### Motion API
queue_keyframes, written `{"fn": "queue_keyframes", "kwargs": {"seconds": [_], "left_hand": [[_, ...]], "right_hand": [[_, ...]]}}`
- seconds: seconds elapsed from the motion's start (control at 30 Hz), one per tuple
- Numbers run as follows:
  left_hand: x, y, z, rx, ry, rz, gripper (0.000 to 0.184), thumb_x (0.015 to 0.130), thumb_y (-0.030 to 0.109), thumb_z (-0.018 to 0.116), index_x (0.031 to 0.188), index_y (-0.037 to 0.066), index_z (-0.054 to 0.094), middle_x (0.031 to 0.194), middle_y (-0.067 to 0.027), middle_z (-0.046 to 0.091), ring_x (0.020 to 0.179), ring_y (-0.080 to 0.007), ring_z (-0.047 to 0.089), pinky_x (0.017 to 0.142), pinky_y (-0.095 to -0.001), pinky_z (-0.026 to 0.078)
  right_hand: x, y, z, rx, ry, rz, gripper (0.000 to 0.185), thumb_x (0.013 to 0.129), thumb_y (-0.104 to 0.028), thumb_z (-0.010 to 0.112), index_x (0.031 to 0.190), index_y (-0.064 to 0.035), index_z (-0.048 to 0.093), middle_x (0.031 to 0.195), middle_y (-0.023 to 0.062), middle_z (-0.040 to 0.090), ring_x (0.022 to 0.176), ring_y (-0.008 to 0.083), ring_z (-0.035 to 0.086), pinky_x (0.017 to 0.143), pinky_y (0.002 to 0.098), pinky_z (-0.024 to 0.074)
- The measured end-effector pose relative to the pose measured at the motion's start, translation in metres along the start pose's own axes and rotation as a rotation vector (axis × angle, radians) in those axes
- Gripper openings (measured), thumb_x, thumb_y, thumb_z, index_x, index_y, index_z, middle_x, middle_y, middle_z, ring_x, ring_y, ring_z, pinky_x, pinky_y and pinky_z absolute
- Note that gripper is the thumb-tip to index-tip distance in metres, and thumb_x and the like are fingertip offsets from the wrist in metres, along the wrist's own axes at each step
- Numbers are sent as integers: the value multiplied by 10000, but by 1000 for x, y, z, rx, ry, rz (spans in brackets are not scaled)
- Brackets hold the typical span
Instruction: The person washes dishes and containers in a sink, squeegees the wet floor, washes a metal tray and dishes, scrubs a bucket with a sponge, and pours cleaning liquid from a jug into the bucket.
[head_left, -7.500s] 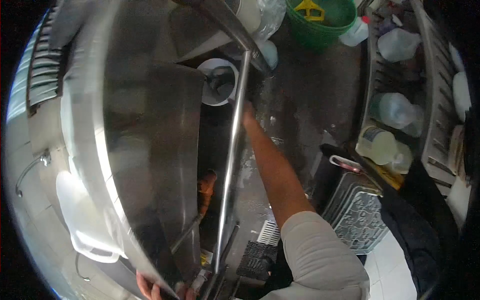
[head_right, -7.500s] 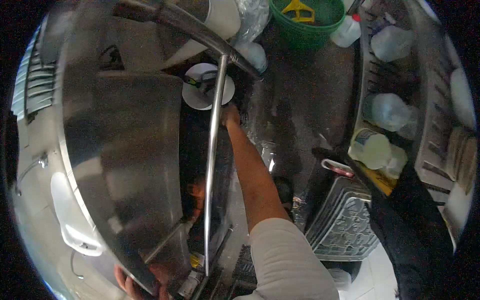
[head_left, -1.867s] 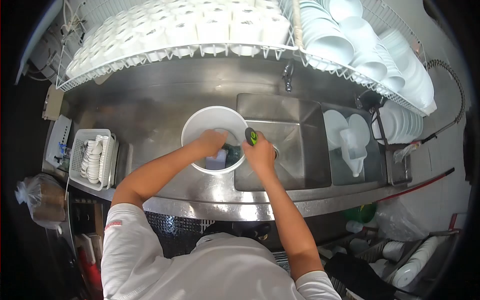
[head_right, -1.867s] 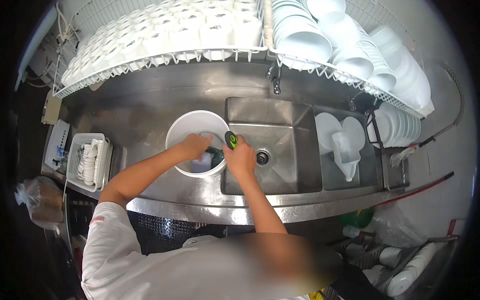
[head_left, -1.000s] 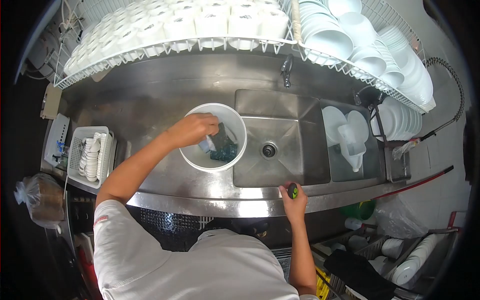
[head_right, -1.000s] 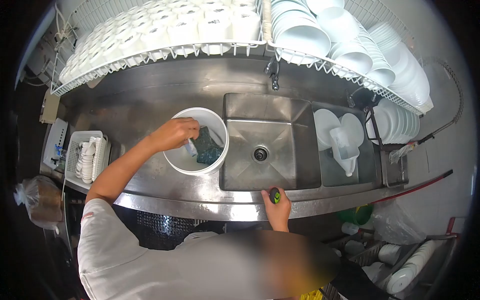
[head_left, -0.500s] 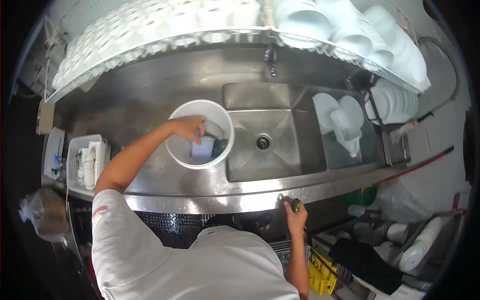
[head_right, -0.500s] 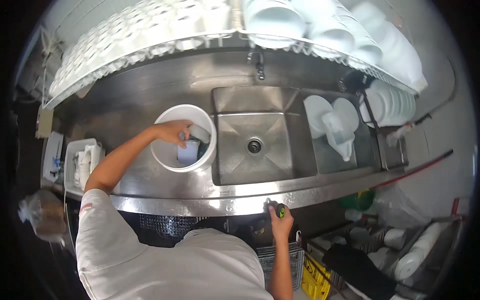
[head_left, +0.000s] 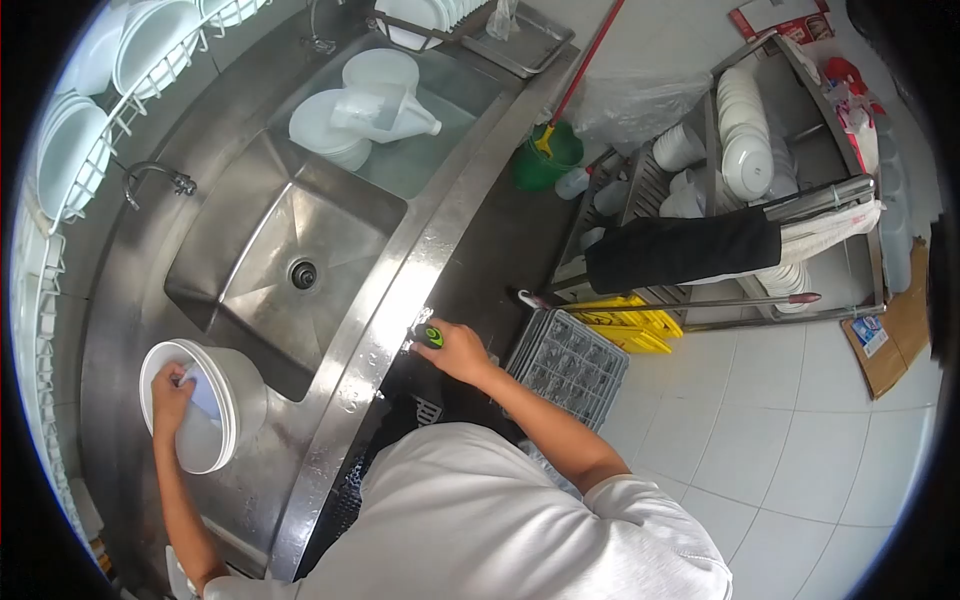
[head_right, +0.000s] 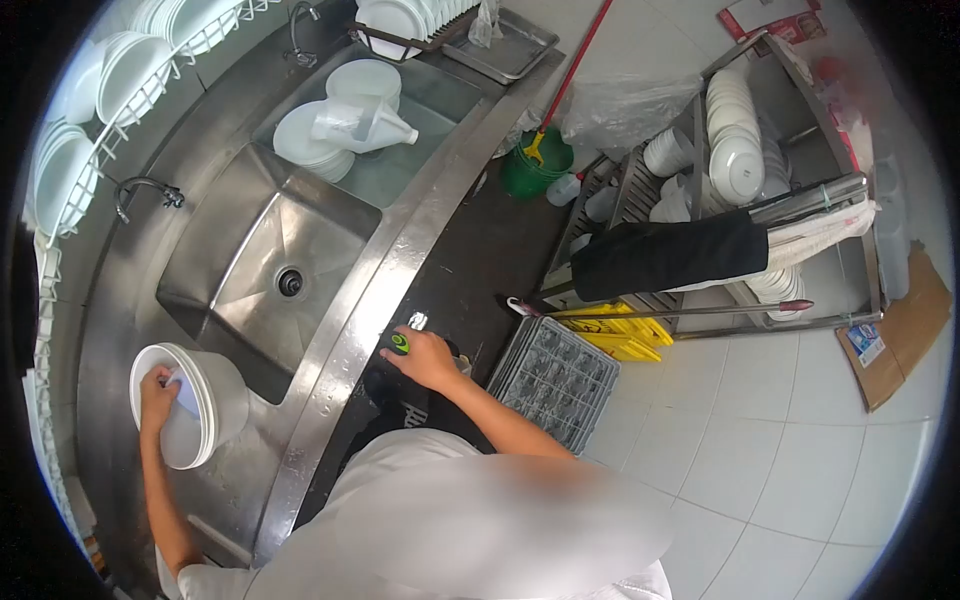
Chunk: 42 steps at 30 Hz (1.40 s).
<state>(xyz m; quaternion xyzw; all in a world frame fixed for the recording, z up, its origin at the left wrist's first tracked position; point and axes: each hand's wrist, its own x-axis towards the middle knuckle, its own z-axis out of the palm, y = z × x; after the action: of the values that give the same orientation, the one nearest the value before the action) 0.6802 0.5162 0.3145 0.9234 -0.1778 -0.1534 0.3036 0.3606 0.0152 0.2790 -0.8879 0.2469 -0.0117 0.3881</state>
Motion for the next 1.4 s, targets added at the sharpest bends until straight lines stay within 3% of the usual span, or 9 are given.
{"fn": "queue_keyframes", "kwargs": {"seconds": [0.27,0.53,0.83,1.0,1.07,1.1,1.17,1.27,1.4], "left_hand": [[-63,101,-49,197,434,-129,196,863,75,728,1011,16,614,749,-8,540,650,-103,457,594,-303,405],[-115,198,-47,39,808,-19,179,962,86,683,1094,-1,599,868,-8,593,738,-79,492,647,-252,433],[-137,346,93,-172,695,-28,195,847,13,734,1021,20,646,852,-4,635,732,-73,556,625,-240,447],[-126,349,188,-558,566,87,311,856,42,771,1132,23,628,947,-48,665,828,-114,623,715,-285,518],[-126,357,211,-567,458,-23,341,877,140,785,1160,38,625,927,-62,664,713,-101,610,612,-290,508],[-125,358,219,-515,329,-48,439,879,150,798,1255,51,594,1096,-56,657,867,-136,642,770,-302,544],[-127,377,233,-614,250,-17,534,881,218,807,1332,60,570,1141,-82,680,847,-149,662,766,-308,553],[-131,391,238,-337,106,-1,688,873,355,805,1427,59,525,1278,-189,666,935,-275,710,826,-389,578],[-129,306,286,75,329,178,781,797,365,840,1441,58,520,1381,-233,587,1300,-405,540,1107,-462,421]], "right_hand": [[3,-14,-22,32,22,37,473,846,-408,799,1113,-26,721,917,225,740,856,407,720,775,464,577],[31,-101,-40,365,-17,-467,556,775,-356,877,1186,-36,681,1175,170,707,1040,349,703,887,412,561],[56,-145,-68,425,-398,-782,1024,683,-450,927,1501,-55,453,1463,242,536,1322,397,554,1060,438,479],[74,-92,-90,489,-774,-607,995,656,-365,970,1450,4,500,1307,201,654,1174,261,655,1001,388,521],[76,-63,-96,416,-721,-603,907,674,-332,967,1370,62,540,1264,207,664,1112,235,667,968,376,535],[70,-57,-110,348,-635,-596,864,670,-313,971,1327,78,568,1200,192,688,1084,222,668,949,366,530],[63,-32,-128,354,-568,-530,750,662,-235,963,1251,72,615,1077,134,714,1017,198,665,908,346,526],[50,22,-150,516,-589,-242,600,692,-120,921,1198,35,640,1044,89,714,957,145,661,866,307,528],[23,115,-172,484,-363,156,560,713,-143,899,1196,-1,655,1018,70,718,921,140,652,846,310,533]]}}
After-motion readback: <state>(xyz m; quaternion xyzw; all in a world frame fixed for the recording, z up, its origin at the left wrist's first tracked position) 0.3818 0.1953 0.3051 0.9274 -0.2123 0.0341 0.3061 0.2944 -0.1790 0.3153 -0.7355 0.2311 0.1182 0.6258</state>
